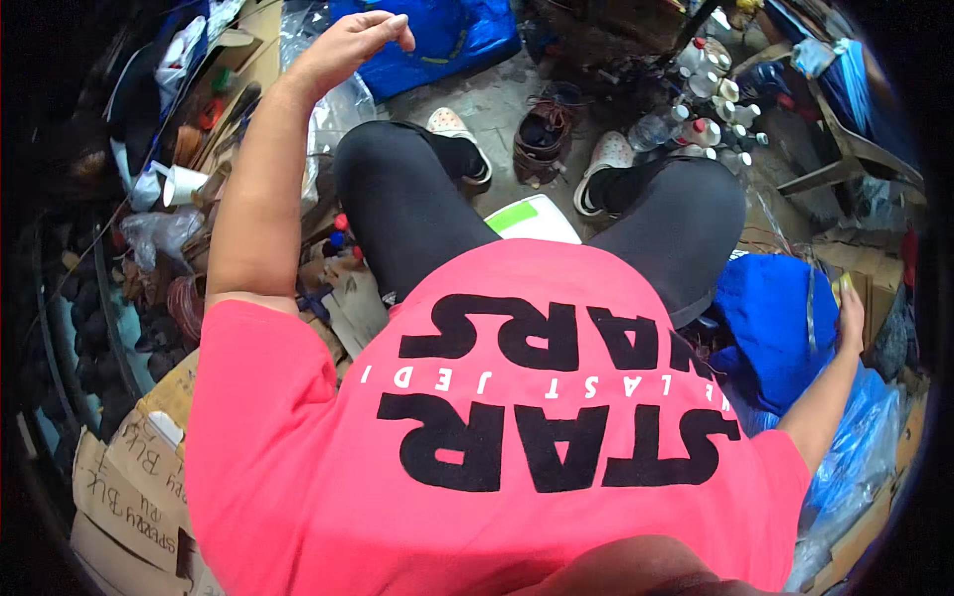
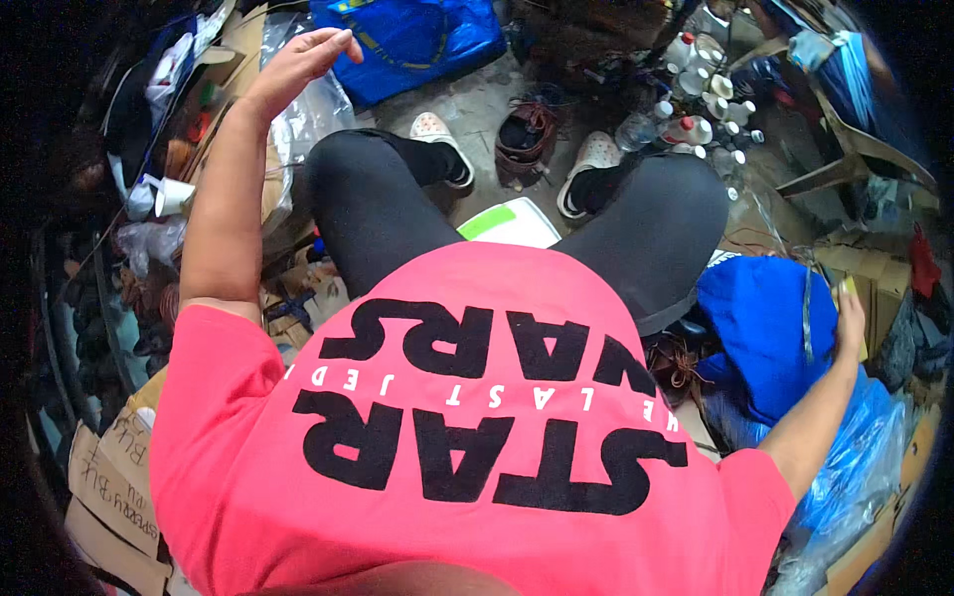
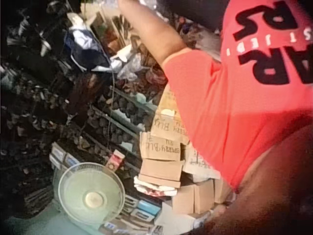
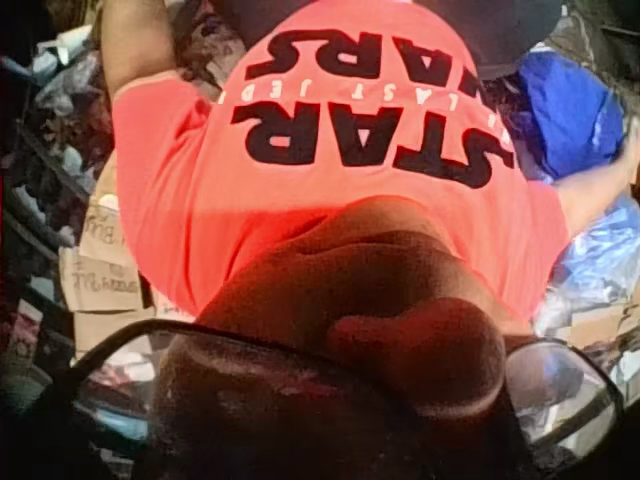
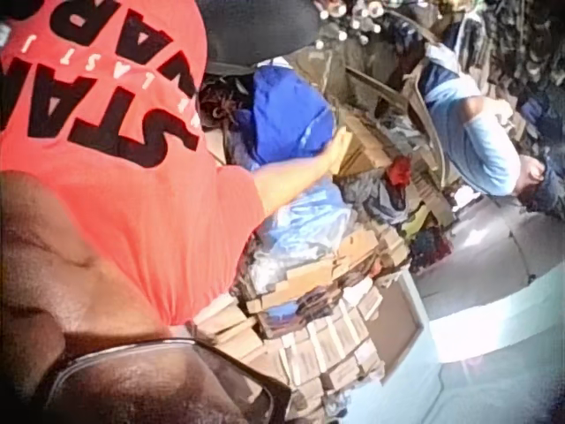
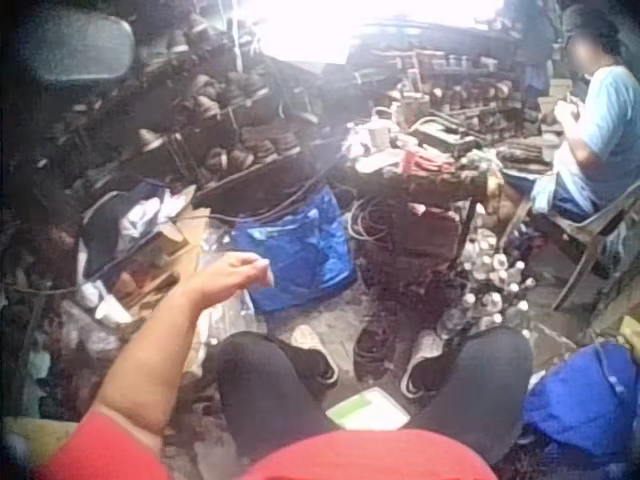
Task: The recorder sorts through a bag of shoes, inspecting different pairs, and then begins to lace a brown leather shoe.
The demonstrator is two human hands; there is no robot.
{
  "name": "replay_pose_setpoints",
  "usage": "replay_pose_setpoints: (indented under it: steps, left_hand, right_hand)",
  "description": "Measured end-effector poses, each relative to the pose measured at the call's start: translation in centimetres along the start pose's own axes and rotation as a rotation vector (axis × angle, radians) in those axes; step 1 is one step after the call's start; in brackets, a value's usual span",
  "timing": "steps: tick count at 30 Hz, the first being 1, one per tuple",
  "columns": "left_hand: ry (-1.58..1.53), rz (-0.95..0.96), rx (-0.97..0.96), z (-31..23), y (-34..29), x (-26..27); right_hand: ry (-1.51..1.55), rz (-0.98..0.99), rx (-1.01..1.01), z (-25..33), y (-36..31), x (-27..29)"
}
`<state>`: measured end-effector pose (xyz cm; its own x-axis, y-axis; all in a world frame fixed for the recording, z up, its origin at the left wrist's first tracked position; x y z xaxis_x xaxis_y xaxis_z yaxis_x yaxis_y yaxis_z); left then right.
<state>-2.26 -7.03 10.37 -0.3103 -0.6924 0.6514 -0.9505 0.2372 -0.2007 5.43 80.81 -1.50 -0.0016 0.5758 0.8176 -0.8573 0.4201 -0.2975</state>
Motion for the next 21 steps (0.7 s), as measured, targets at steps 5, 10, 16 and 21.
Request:
replay_pose_setpoints:
  steps: [5, 10, 16, 21]
  left_hand:
    - [1.155, -0.086, 0.221, 0.3, 0.7, -2.6]
    - [0.051, 0.019, -0.619, -13.5, 1.9, -11.0]
    - [-0.430, 0.415, -0.343, -17.5, 2.3, -15.2]
    - [-0.203, 0.302, -0.275, -8.2, 0.8, -8.4]
  right_hand:
    - [0.010, 0.313, 0.430, 22.6, -10.0, -2.4]
    - [0.185, 0.536, 0.769, 39.1, -20.0, -7.3]
    - [0.239, 0.556, 0.859, 42.0, -19.2, -5.5]
    - [0.215, 0.285, 0.513, 33.2, -14.8, -1.5]
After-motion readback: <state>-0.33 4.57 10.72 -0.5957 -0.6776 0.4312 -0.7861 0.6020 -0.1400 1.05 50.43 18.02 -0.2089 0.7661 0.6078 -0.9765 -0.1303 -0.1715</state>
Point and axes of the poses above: each hand's wrist, its own y-axis towards the middle knuckle, its own x-axis out of the back of the hand, z = x × y, the point moved 2 cm from there along y, towards the middle knuckle, and after that the axes turned 5 degrees about y, right-handed, at the moved point
